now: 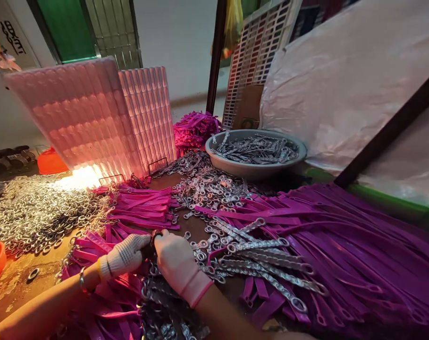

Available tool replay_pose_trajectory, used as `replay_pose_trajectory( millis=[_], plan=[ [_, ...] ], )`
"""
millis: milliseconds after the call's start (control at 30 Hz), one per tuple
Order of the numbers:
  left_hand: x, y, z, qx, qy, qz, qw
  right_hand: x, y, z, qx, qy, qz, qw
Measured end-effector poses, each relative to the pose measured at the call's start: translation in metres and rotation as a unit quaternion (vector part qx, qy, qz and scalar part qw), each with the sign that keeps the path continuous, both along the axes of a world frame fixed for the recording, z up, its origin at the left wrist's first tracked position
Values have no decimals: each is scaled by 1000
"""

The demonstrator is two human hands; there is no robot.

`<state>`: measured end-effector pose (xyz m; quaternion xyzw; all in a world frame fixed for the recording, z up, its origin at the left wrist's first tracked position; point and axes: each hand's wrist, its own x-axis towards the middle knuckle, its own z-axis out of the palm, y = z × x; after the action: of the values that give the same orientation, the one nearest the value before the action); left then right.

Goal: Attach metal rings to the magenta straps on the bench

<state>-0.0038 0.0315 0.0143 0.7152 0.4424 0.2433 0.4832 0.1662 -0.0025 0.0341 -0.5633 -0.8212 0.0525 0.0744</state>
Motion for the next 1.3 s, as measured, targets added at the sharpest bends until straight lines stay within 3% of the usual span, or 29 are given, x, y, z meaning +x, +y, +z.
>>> replay_pose_trajectory(
  millis=[100, 200, 300, 400, 633, 733, 833, 933, 1033, 1100, 1200, 1300],
  plan=[
    [-4, -3, -3, -6, -5, 21, 1000, -1, 0, 8, -13, 29, -26, 999],
    [-5, -10, 4, -30, -8, 70, 997, -1, 1, 19, -34, 50, -28, 998],
    [-2, -18, 11, 6, -3, 62, 998, -1, 2, 24, -94, 36, -47, 994],
    [3, -24, 10, -1, -4, 53, 999, 0, 1, 21, -111, 9, -56, 992],
    [6, -31, -5, -56, -50, 80, 994, -1, -11, 2, -23, -22, 18, 999],
    [9, -29, -3, -45, -41, 63, 996, -3, -18, -4, -23, -29, 13, 999],
    [6, -21, 13, -3, 2, -11, 1000, -2, -22, -1, -14, -25, 22, 999],
    [-19, -8, 47, 52, 62, -47, 996, 8, -19, 11, 1, -7, 14, 1000],
    [-68, 5, 86, 138, 116, 62, 982, 22, -13, 23, 27, 0, -26, 999],
    [-104, 10, 100, 174, 156, 144, 962, 27, -13, 24, 38, -2, -42, 998],
    [-142, 8, 93, 153, 230, 203, 940, 19, -26, 11, 36, -1, -21, 999],
    [-148, -3, 64, 100, 203, 207, 952, 2, -52, -11, 16, 9, 4, 1000]
  ],
)
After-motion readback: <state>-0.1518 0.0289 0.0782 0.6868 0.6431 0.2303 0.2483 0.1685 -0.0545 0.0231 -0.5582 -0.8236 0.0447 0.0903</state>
